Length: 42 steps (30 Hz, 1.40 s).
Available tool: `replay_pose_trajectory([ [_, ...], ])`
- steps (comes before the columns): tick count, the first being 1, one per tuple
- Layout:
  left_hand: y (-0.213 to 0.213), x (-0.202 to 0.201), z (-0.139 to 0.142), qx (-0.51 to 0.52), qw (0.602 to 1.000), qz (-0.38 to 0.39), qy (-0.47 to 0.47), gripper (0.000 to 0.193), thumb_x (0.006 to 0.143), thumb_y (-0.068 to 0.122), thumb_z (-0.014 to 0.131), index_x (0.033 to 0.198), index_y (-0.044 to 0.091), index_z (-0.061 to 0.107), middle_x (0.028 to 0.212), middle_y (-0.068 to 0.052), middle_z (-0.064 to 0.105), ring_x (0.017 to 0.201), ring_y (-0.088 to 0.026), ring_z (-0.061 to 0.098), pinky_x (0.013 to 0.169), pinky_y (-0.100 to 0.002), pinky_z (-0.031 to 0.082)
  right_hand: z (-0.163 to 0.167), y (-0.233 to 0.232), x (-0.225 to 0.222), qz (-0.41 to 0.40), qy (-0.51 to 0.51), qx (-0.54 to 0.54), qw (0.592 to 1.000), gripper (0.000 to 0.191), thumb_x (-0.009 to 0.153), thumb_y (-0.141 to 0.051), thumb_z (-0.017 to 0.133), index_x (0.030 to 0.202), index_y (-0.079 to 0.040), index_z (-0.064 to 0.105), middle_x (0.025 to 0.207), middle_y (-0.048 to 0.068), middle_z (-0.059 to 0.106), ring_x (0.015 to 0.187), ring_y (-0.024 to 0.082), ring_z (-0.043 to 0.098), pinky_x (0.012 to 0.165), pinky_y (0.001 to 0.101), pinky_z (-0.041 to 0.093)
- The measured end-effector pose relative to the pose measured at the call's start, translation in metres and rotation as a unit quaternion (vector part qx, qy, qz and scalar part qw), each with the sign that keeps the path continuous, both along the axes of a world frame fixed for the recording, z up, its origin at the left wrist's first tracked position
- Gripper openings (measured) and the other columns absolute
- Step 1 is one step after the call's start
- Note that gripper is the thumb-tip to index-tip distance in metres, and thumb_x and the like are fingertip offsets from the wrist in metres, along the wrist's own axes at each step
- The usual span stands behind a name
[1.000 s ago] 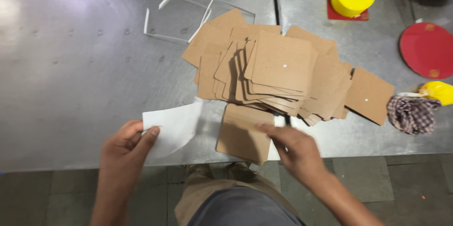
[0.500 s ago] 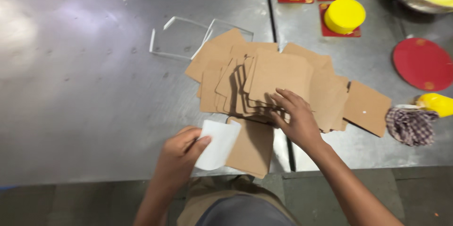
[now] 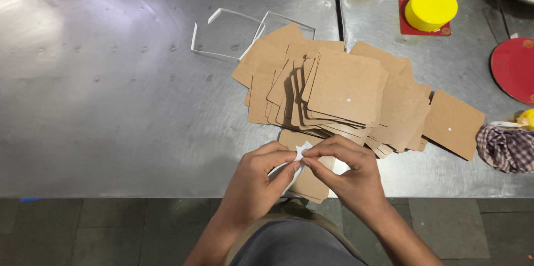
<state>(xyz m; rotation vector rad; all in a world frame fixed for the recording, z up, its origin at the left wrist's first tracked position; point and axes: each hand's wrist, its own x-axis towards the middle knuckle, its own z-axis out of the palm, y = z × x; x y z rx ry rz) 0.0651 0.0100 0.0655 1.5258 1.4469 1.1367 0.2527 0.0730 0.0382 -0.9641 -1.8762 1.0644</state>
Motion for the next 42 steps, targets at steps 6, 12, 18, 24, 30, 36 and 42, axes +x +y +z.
replay_pose_trajectory([
  [6, -0.002, -0.002, 0.001, -0.03, 1.0, -0.008, -0.004, 0.016, 0.092, 0.007, 0.069, 0.105, 0.0, 0.075, 0.088, -0.009, 0.072, 0.072, -0.021, 0.069, 0.064, -0.032, 0.053, 0.004, 0.001, 0.003, 0.023, -0.048, -0.035, 0.998, 0.013, 0.081, -0.008, 0.083, 0.091, -0.004, 0.076, 0.089, 0.005, 0.078, 0.084, 0.015, 0.074, 0.076, 0.0284, 0.058],
  [12, -0.005, -0.004, -0.013, -0.068, 0.998, 0.016, -0.006, 0.017, 0.091, 0.009, 0.069, 0.104, -0.001, 0.074, 0.089, -0.009, 0.071, 0.071, -0.02, 0.069, 0.06, -0.031, 0.053, -0.02, 0.0, 0.013, 0.051, -0.043, -0.093, 0.993, 0.013, 0.086, -0.013, 0.077, 0.091, -0.001, 0.073, 0.088, 0.004, 0.076, 0.084, 0.012, 0.07, 0.078, 0.0283, 0.054],
  [18, -0.021, -0.038, -0.032, -0.067, 0.991, 0.102, 0.049, 0.016, 0.089, 0.008, 0.069, 0.101, -0.001, 0.073, 0.087, -0.01, 0.07, 0.07, -0.019, 0.067, 0.062, -0.03, 0.052, -0.124, 0.014, 0.007, 0.052, -0.162, -0.251, 0.953, 0.023, 0.091, -0.027, 0.072, 0.091, -0.005, 0.074, 0.076, 0.005, 0.07, 0.072, 0.012, 0.059, 0.071, 0.0311, 0.052],
  [24, -0.032, -0.048, -0.039, -0.136, 0.98, 0.138, 0.035, 0.015, 0.089, 0.009, 0.068, 0.1, 0.0, 0.074, 0.079, -0.008, 0.066, 0.066, -0.015, 0.059, 0.062, -0.03, 0.049, -0.174, 0.027, 0.0, -0.005, -0.348, -0.276, 0.896, 0.028, 0.083, -0.036, 0.077, 0.09, -0.008, 0.075, 0.077, 0.008, 0.075, 0.073, 0.023, 0.076, 0.068, 0.0375, 0.059],
  [30, -0.038, -0.043, -0.038, -0.174, 0.974, 0.137, 0.039, 0.016, 0.09, 0.012, 0.068, 0.099, 0.0, 0.074, 0.077, -0.007, 0.064, 0.066, -0.015, 0.056, 0.061, -0.031, 0.048, -0.165, 0.019, -0.003, -0.035, -0.341, -0.041, 0.939, 0.047, 0.083, -0.039, 0.077, 0.116, -0.007, 0.068, 0.116, 0.016, 0.07, 0.109, 0.033, 0.066, 0.093, 0.0447, 0.052],
  [36, -0.036, -0.045, -0.045, -0.153, 0.979, 0.13, 0.035, 0.017, 0.09, 0.013, 0.068, 0.1, 0.001, 0.074, 0.078, -0.006, 0.064, 0.067, -0.015, 0.059, 0.063, -0.029, 0.05, -0.178, -0.058, -0.011, 0.167, -0.396, 0.223, 0.875, 0.079, 0.08, -0.018, 0.071, 0.152, -0.006, 0.043, 0.16, 0.018, 0.039, 0.148, 0.034, 0.036, 0.117, 0.0488, 0.029],
  [42, -0.035, -0.079, -0.041, -0.086, 0.977, 0.18, 0.076, 0.017, 0.092, 0.013, 0.07, 0.102, 0.0, 0.073, 0.084, -0.004, 0.069, 0.071, -0.009, 0.06, 0.064, -0.026, 0.049, -0.117, -0.045, 0.02, 0.226, -0.268, 0.113, 0.93, 0.076, 0.072, 0.007, 0.062, 0.145, -0.011, 0.054, 0.147, 0.008, 0.059, 0.133, 0.026, 0.056, 0.11, 0.0412, 0.045],
])
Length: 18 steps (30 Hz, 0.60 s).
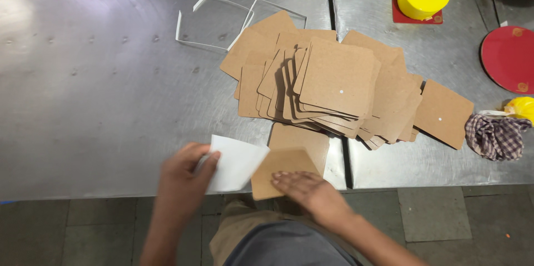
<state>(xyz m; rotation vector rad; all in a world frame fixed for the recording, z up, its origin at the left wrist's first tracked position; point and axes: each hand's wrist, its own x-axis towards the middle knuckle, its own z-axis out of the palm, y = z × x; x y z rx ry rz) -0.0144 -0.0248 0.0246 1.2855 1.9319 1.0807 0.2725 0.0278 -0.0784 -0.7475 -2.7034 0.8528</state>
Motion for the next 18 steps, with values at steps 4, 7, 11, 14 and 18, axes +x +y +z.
replay_pose_trajectory([
  [4, -0.004, -0.025, 0.011, -0.093, 0.986, 0.114, -0.082, 0.019, 0.097, 0.018, 0.071, 0.105, 0.002, 0.077, 0.072, -0.006, 0.065, 0.063, -0.007, 0.051, 0.057, -0.027, 0.042, 0.06, 0.036, 0.026, -0.084, 0.129, 0.014, 0.988, 0.072, 0.073, 0.016, 0.057, 0.138, -0.013, 0.065, 0.132, 0.007, 0.072, 0.12, 0.025, 0.071, 0.101, 0.0361, 0.057],
  [7, -0.003, -0.023, 0.01, -0.025, 0.976, 0.126, -0.174, 0.02, 0.094, 0.018, 0.068, 0.106, 0.003, 0.075, 0.077, 0.001, 0.074, 0.067, -0.002, 0.061, 0.059, -0.022, 0.048, 0.078, 0.07, 0.038, -0.183, 0.163, 0.141, 0.959, 0.057, 0.086, 0.013, 0.061, 0.138, -0.011, 0.063, 0.136, 0.007, 0.069, 0.12, 0.025, 0.068, 0.1, 0.0373, 0.053],
  [11, 0.002, -0.008, -0.004, -0.033, 0.981, 0.085, -0.168, 0.02, 0.094, 0.016, 0.069, 0.103, -0.001, 0.075, 0.08, 0.0, 0.073, 0.07, -0.003, 0.06, 0.06, -0.023, 0.049, 0.045, 0.122, 0.022, -0.228, 0.091, 0.255, 0.935, 0.044, 0.095, -0.001, 0.065, 0.138, -0.011, 0.063, 0.145, 0.008, 0.063, 0.138, 0.029, 0.058, 0.112, 0.046, 0.041],
  [14, 0.005, 0.006, -0.012, -0.012, 0.995, 0.036, -0.093, 0.019, 0.095, 0.014, 0.07, 0.102, -0.002, 0.076, 0.079, -0.002, 0.071, 0.069, -0.005, 0.059, 0.061, -0.024, 0.05, 0.018, 0.139, 0.014, -0.169, 0.003, 0.207, 0.964, 0.063, 0.079, -0.019, 0.074, 0.137, -0.001, 0.061, 0.146, 0.02, 0.056, 0.139, 0.043, 0.045, 0.109, 0.058, 0.03],
  [18, 0.012, 0.032, -0.005, -0.027, 0.985, 0.012, -0.169, 0.017, 0.094, 0.012, 0.067, 0.105, 0.001, 0.075, 0.08, 0.0, 0.073, 0.07, -0.004, 0.061, 0.062, -0.023, 0.051, 0.018, 0.132, 0.019, -0.232, 0.057, 0.116, 0.964, 0.051, 0.086, -0.016, 0.073, 0.135, -0.004, 0.063, 0.142, 0.016, 0.06, 0.133, 0.037, 0.051, 0.106, 0.0497, 0.038],
])
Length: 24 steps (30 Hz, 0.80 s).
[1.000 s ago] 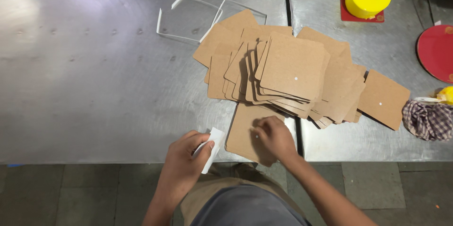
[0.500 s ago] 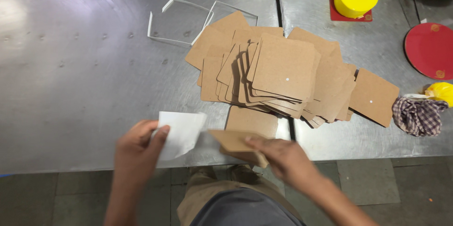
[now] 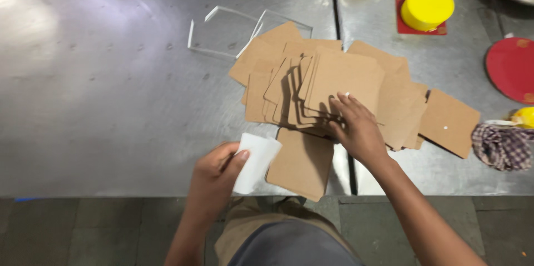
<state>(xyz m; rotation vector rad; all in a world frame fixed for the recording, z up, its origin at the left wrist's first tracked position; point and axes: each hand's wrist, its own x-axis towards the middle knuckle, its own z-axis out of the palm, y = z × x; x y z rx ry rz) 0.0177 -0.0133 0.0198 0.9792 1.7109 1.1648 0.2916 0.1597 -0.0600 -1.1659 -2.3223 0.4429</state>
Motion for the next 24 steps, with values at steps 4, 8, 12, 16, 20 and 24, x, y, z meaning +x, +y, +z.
replay_pose_trajectory([
  [4, 0.005, 0.023, 0.011, 0.021, 0.996, -0.036, -0.082, 0.016, 0.094, 0.011, 0.065, 0.104, 0.002, 0.074, 0.081, -0.001, 0.073, 0.071, -0.004, 0.064, 0.062, -0.026, 0.053, 0.032, -0.041, -0.013, -0.009, 0.156, -0.135, 0.978, 0.023, 0.091, -0.012, 0.072, 0.114, -0.006, 0.075, 0.116, 0.01, 0.076, 0.103, 0.024, 0.071, 0.09, 0.0363, 0.056],
  [8, 0.006, 0.037, 0.025, 0.057, 0.994, -0.088, 0.045, 0.016, 0.093, 0.01, 0.068, 0.104, 0.001, 0.076, 0.082, -0.005, 0.069, 0.069, -0.01, 0.061, 0.059, -0.029, 0.05, 0.071, -0.084, -0.031, 0.074, 0.255, -0.15, 0.952, 0.012, 0.084, -0.004, 0.08, 0.096, -0.003, 0.078, 0.094, 0.006, 0.078, 0.085, 0.015, 0.076, 0.075, 0.0268, 0.059],
  [12, 0.008, 0.048, 0.035, 0.07, 0.987, -0.12, 0.085, 0.018, 0.091, 0.009, 0.069, 0.108, 0.004, 0.076, 0.086, -0.007, 0.071, 0.07, -0.019, 0.067, 0.062, -0.031, 0.052, 0.091, -0.094, -0.045, 0.059, 0.248, -0.153, 0.955, 0.018, 0.082, -0.004, 0.083, 0.098, -0.003, 0.078, 0.092, 0.007, 0.076, 0.083, 0.015, 0.074, 0.072, 0.0274, 0.059],
  [16, 0.009, 0.054, 0.037, 0.088, 0.98, -0.128, 0.122, 0.02, 0.089, 0.008, 0.07, 0.108, 0.004, 0.074, 0.087, -0.01, 0.069, 0.072, -0.026, 0.068, 0.064, -0.034, 0.052, 0.092, -0.095, -0.045, 0.054, 0.251, -0.165, 0.952, 0.015, 0.082, -0.003, 0.082, 0.097, -0.003, 0.078, 0.091, 0.006, 0.076, 0.083, 0.015, 0.073, 0.072, 0.0274, 0.057],
  [20, 0.009, 0.056, 0.035, 0.137, 0.968, -0.135, 0.161, 0.018, 0.091, 0.008, 0.07, 0.108, 0.003, 0.074, 0.09, -0.01, 0.07, 0.077, -0.028, 0.068, 0.068, -0.036, 0.053, 0.086, -0.096, -0.043, 0.045, 0.245, -0.18, 0.952, 0.012, 0.082, -0.004, 0.081, 0.093, -0.003, 0.077, 0.089, 0.005, 0.076, 0.082, 0.013, 0.072, 0.071, 0.0258, 0.056],
  [24, 0.008, 0.057, 0.033, 0.094, 0.977, -0.14, 0.131, 0.017, 0.091, 0.009, 0.069, 0.105, 0.004, 0.075, 0.088, -0.01, 0.07, 0.075, -0.027, 0.068, 0.065, -0.036, 0.053, 0.082, -0.095, -0.041, 0.038, 0.224, -0.21, 0.951, 0.01, 0.082, -0.007, 0.081, 0.089, -0.003, 0.075, 0.086, 0.004, 0.075, 0.076, 0.013, 0.067, 0.068, 0.026, 0.052],
])
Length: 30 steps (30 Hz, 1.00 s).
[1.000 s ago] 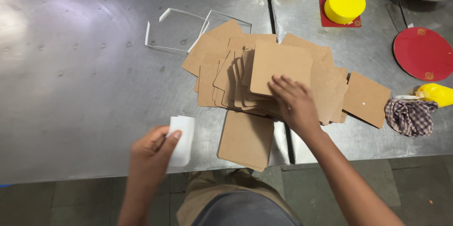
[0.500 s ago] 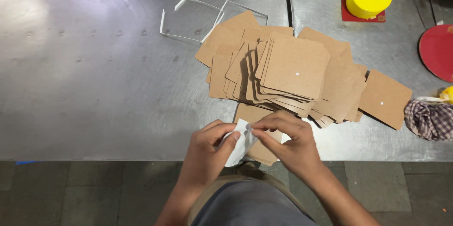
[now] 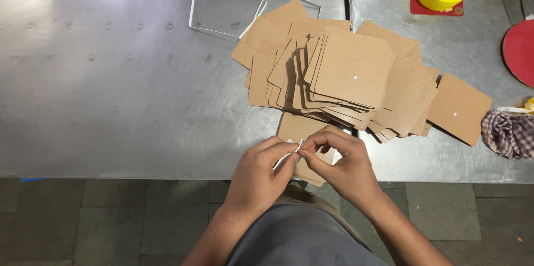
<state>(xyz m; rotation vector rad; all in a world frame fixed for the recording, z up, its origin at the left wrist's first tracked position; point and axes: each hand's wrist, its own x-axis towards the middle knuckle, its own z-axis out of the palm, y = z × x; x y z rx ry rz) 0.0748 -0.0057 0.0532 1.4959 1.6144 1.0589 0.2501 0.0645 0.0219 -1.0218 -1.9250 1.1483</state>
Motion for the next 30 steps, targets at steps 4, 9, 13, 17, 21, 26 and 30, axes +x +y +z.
replay_pose_trajectory([
  [4, -0.001, -0.002, -0.008, -0.072, 0.997, 0.0, -0.041, 0.017, 0.092, 0.013, 0.068, 0.105, 0.005, 0.076, 0.083, -0.007, 0.069, 0.07, -0.021, 0.067, 0.061, -0.033, 0.052, -0.016, 0.0, 0.007, 0.022, 0.002, -0.045, 0.999, 0.009, 0.086, -0.009, 0.077, 0.091, -0.003, 0.073, 0.086, 0.002, 0.073, 0.078, 0.011, 0.065, 0.069, 0.0255, 0.051],
  [9, -0.002, -0.014, -0.034, -0.061, 0.989, 0.019, -0.132, 0.019, 0.095, 0.012, 0.066, 0.107, -0.001, 0.074, 0.088, -0.004, 0.07, 0.076, -0.011, 0.065, 0.067, -0.028, 0.052, -0.075, 0.014, 0.024, 0.015, 0.028, -0.23, 0.973, 0.01, 0.094, -0.013, 0.074, 0.094, -0.004, 0.07, 0.086, 0.004, 0.067, 0.08, 0.01, 0.059, 0.074, 0.0262, 0.05],
  [13, -0.007, -0.027, -0.053, -0.129, 0.963, 0.043, -0.231, 0.021, 0.097, 0.014, 0.064, 0.108, -0.001, 0.074, 0.082, -0.002, 0.073, 0.073, -0.005, 0.062, 0.064, -0.025, 0.052, -0.132, 0.03, 0.023, 0.002, -0.171, -0.245, 0.954, 0.016, 0.091, -0.021, 0.068, 0.096, -0.007, 0.073, 0.08, 0.009, 0.071, 0.074, 0.016, 0.065, 0.07, 0.0321, 0.052],
  [17, -0.017, -0.034, -0.061, -0.161, 0.968, 0.09, -0.17, 0.022, 0.096, 0.013, 0.065, 0.108, -0.002, 0.075, 0.078, -0.003, 0.073, 0.069, -0.005, 0.061, 0.061, -0.025, 0.05, -0.151, 0.037, 0.024, 0.001, -0.383, -0.191, 0.904, 0.03, 0.08, -0.038, 0.077, 0.09, -0.01, 0.08, 0.083, 0.007, 0.075, 0.076, 0.023, 0.072, 0.071, 0.0364, 0.056],
  [21, -0.025, -0.044, -0.062, -0.166, 0.956, 0.128, -0.205, 0.022, 0.096, 0.012, 0.064, 0.109, -0.002, 0.075, 0.081, -0.002, 0.074, 0.072, -0.005, 0.064, 0.063, -0.024, 0.052, -0.145, 0.044, 0.025, -0.059, -0.373, -0.19, 0.906, 0.035, 0.082, -0.041, 0.077, 0.093, -0.008, 0.077, 0.084, 0.011, 0.076, 0.081, 0.027, 0.075, 0.074, 0.0385, 0.058],
  [26, -0.035, -0.059, -0.061, -0.158, 0.931, 0.166, -0.284, 0.023, 0.097, 0.013, 0.063, 0.111, -0.001, 0.075, 0.085, -0.001, 0.075, 0.074, -0.005, 0.065, 0.066, -0.025, 0.053, -0.147, 0.011, 0.018, -0.031, -0.267, 0.056, 0.961, 0.038, 0.084, -0.037, 0.078, 0.114, -0.014, 0.073, 0.126, 0.011, 0.071, 0.114, 0.027, 0.069, 0.1, 0.0367, 0.054],
  [30, -0.033, -0.066, -0.059, -0.126, 0.941, 0.189, -0.253, 0.023, 0.097, 0.014, 0.065, 0.111, -0.001, 0.075, 0.088, -0.002, 0.075, 0.077, -0.005, 0.066, 0.069, -0.025, 0.054, -0.157, -0.041, 0.003, 0.17, -0.399, 0.259, 0.863, 0.087, 0.074, -0.021, 0.075, 0.152, -0.011, 0.037, 0.159, 0.017, 0.032, 0.145, 0.035, 0.03, 0.118, 0.0461, 0.028],
])
